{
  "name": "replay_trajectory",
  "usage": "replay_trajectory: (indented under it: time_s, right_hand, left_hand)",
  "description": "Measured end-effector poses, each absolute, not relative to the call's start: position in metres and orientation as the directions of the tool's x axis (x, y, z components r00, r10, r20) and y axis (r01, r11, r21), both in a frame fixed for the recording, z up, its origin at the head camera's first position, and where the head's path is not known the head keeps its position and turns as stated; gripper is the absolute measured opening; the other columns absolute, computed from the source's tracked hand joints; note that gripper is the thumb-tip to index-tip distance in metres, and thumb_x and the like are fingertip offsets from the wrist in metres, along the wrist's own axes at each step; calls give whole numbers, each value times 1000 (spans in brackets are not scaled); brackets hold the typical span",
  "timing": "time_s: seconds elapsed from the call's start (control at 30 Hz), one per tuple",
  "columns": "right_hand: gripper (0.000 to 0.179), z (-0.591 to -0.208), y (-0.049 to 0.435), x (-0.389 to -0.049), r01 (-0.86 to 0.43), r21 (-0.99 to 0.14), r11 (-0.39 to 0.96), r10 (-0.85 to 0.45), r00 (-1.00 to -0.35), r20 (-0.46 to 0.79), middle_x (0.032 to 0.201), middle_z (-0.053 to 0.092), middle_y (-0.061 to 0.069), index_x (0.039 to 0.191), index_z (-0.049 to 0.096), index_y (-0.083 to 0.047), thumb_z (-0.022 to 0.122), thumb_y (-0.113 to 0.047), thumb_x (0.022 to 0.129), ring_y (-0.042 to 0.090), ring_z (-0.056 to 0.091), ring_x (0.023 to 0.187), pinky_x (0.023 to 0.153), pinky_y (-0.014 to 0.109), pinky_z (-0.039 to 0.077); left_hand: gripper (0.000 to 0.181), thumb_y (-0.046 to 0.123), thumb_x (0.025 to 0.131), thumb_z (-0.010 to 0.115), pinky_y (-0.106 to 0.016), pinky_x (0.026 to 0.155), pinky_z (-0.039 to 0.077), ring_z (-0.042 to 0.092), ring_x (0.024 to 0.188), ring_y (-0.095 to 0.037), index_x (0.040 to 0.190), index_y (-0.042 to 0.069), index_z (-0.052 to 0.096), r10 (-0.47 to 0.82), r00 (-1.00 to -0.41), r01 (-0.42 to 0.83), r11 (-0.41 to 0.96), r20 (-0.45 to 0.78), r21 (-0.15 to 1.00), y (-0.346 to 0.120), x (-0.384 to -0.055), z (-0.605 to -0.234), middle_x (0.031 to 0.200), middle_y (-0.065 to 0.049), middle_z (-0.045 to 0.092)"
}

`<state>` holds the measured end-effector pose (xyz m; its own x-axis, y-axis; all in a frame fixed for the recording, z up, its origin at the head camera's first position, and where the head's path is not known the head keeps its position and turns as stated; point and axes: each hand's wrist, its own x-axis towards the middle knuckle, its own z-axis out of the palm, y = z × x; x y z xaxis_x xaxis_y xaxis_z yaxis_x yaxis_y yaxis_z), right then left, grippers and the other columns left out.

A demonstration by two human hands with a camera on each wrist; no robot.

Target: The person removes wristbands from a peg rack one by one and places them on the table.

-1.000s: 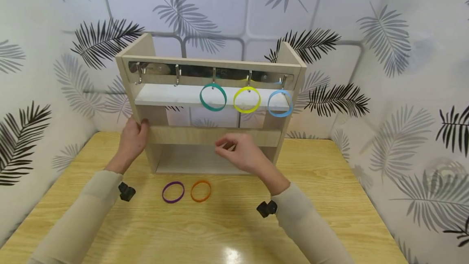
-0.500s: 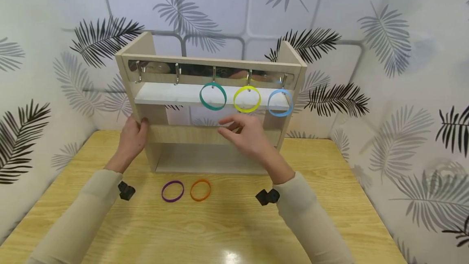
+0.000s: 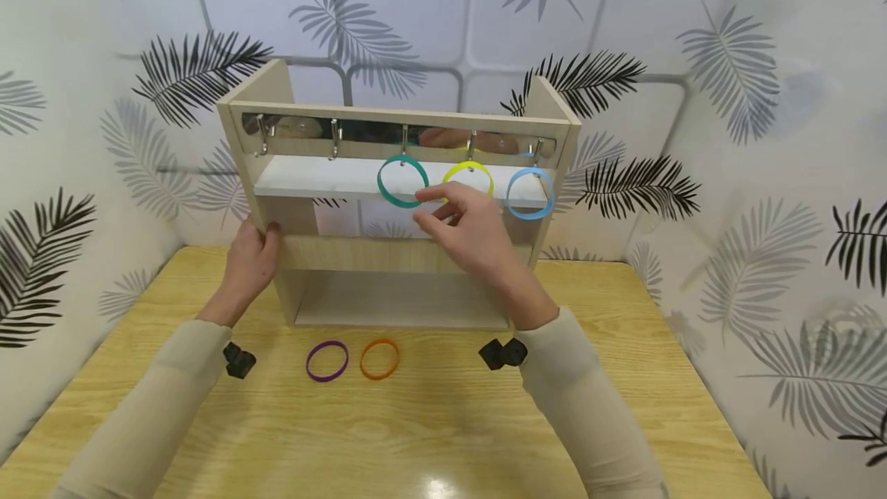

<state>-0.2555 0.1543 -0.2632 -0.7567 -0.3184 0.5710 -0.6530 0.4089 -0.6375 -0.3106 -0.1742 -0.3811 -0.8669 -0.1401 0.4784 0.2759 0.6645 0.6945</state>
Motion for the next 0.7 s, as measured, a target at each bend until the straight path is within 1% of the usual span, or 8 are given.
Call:
replay_trajectory:
  time_s: [0.13,0.4,0.47,0.57,0.7]
  right_hand:
    - [25,-257,152,-258,-676,-626,390,-308,-736,603,80,70,9,108,66,0,69,-10,86,15,64,62,56,25,52]
    - [23,-249,147,-263,-702,-569,429,-277,-702,656,77,68,8,108,67,-3,69,-11,86,21,63,58,52,23,49]
    - [24,-248,146,-264,-706,-553,442,-274,-693,666,77,68,8,109,67,-3,69,-11,86,19,63,58,50,24,48]
    - [26,-247,145,-265,-702,-538,467,-267,-692,671,79,67,8,111,66,-3,68,-12,87,18,64,61,50,24,47]
    - [28,-244,142,-266,-677,-538,503,-261,-712,652,87,66,7,115,64,-5,67,-14,88,16,65,65,50,25,47]
  left_hand:
    - [50,26,100,34,-58,85,42,52,104,-45,132,-12,38,-142,-861,281,668,489,689,-175,-312,-382,117,-31,49]
    - [50,27,100,34,-57,84,43,53,102,-44,131,-12,39,-147,-865,270,670,480,692,-175,-312,-383,115,-30,49]
    - [50,27,100,34,-58,85,43,52,103,-44,132,-11,38,-144,-866,272,668,479,693,-175,-312,-383,116,-30,49]
    - [51,27,100,34,-58,85,43,52,104,-44,133,-11,37,-140,-866,277,665,481,693,-176,-312,-383,117,-29,49]
    - [51,28,100,33,-58,86,42,52,105,-44,134,-10,37,-137,-866,278,666,480,692,-176,-311,-382,118,-29,49]
